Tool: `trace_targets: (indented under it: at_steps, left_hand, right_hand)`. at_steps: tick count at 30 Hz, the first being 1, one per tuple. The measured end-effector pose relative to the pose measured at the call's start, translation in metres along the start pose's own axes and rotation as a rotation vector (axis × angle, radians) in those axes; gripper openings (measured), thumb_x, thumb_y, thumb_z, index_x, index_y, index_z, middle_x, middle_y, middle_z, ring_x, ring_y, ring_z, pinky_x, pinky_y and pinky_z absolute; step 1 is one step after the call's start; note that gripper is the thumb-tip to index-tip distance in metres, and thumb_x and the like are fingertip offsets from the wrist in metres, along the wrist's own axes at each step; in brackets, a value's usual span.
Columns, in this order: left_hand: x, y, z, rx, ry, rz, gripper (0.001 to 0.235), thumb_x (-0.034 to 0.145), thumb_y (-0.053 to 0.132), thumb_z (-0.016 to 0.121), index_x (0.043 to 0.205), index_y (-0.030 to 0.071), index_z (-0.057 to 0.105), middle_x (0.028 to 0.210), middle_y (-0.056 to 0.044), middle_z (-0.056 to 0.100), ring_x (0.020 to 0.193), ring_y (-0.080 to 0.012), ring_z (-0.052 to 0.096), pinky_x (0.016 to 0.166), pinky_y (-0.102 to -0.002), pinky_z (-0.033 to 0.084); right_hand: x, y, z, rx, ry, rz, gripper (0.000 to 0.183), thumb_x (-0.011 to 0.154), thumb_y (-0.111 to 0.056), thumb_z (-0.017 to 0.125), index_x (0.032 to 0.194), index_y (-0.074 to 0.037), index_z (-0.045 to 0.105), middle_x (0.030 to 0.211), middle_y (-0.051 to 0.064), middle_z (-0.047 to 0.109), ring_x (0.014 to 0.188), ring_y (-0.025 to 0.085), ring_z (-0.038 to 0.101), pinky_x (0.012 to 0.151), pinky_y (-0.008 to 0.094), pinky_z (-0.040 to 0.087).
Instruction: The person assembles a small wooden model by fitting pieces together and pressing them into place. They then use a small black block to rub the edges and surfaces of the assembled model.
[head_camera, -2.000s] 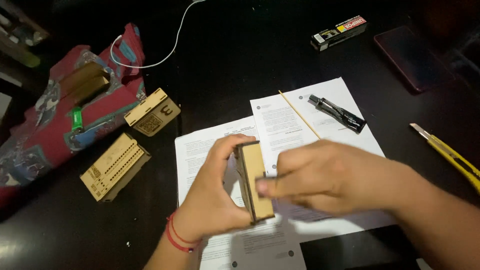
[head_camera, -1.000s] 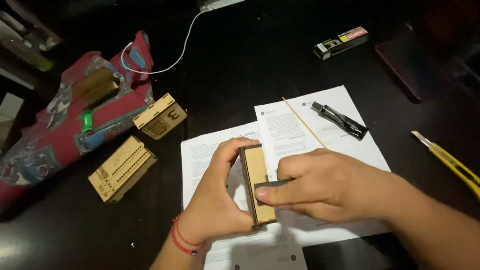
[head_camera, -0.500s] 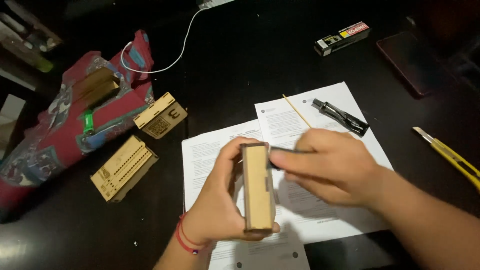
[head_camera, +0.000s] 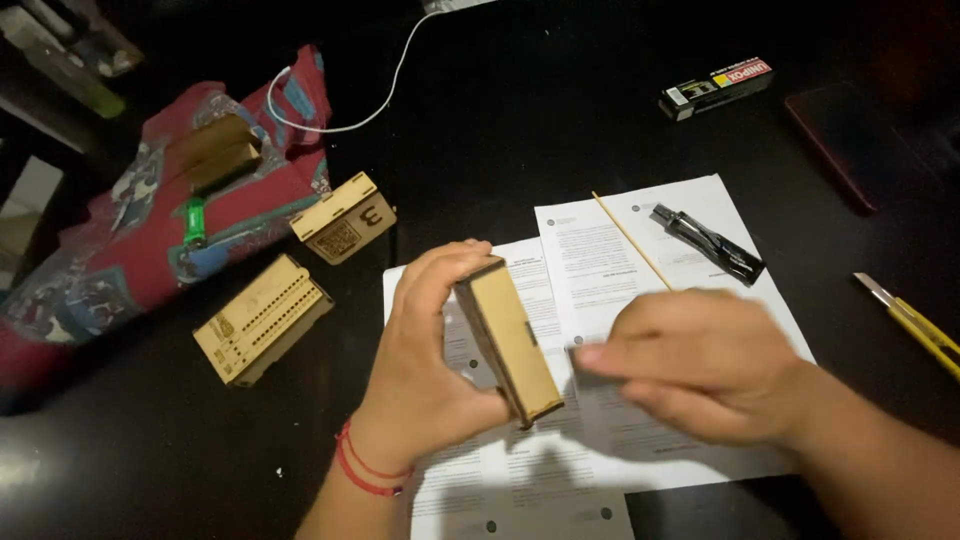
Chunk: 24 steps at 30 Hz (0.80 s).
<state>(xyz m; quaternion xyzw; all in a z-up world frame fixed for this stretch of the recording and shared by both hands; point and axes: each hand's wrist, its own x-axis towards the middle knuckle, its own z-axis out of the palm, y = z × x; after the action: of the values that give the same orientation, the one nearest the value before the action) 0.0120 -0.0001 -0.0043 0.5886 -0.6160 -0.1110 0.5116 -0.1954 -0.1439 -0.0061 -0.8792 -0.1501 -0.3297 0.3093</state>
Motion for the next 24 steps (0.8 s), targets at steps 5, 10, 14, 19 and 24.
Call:
trace_targets:
  at_steps: [5,10,14,19,24]
  left_hand:
    - [-0.004,-0.006,0.003,0.381,0.045,0.242,0.087,0.069,0.032,0.091,0.135,0.009,0.039,0.135,-0.013,0.052,0.133,-0.0306,0.052,0.125,-0.062,0.027]
    - [-0.005,-0.007,0.005,0.504,0.109,0.270,0.085,0.072,0.033,0.089,0.135,0.008,0.038,0.133,-0.013,0.049,0.128,-0.0299,0.055,0.124,-0.064,0.029]
    - [-0.001,-0.005,0.003,0.561,0.106,0.235,0.085,0.069,0.033,0.085,0.135,0.007,0.039,0.130,-0.013,0.050,0.124,-0.0285,0.055,0.119,-0.059,0.034]
    - [0.004,0.001,0.005,0.558,0.008,0.180,0.088,0.064,0.034,0.084,0.135,0.006,0.040,0.130,-0.013,0.052,0.120,-0.0306,0.053,0.108,-0.052,0.038]
    - [0.005,0.000,0.008,0.559,-0.052,0.110,0.094,0.060,0.039,0.086,0.136,0.004,0.042,0.127,-0.016,0.052,0.117,-0.0334,0.052,0.101,-0.046,0.038]
  right_hand:
    - [0.003,-0.009,0.004,-0.208,0.124,0.201,0.026,0.091,-0.014,0.063,0.115,-0.008,0.069,0.073,0.004,0.058,0.057,0.013,0.055,0.054,0.022,0.045]
    - [-0.003,-0.011,0.014,-0.467,0.040,0.223,0.027,0.092,-0.025,0.063,0.115,-0.013,0.068,0.078,0.001,0.061,0.061,0.017,0.060,0.049,0.031,0.046]
    - [-0.001,-0.006,0.020,-0.535,0.086,0.153,0.027,0.095,-0.016,0.064,0.120,-0.008,0.062,0.082,0.004,0.061,0.068,0.020,0.060,0.054,0.033,0.046]
    - [0.003,0.000,0.019,-0.534,0.024,0.300,0.017,0.098,-0.024,0.058,0.110,-0.013,0.062,0.094,0.006,0.062,0.081,0.026,0.060,0.063,0.037,0.049]
    - [0.004,0.008,0.014,-0.354,-0.120,0.527,0.025,0.097,-0.039,0.054,0.113,-0.021,0.062,0.084,0.006,0.053,0.079,0.029,0.057,0.064,0.041,0.046]
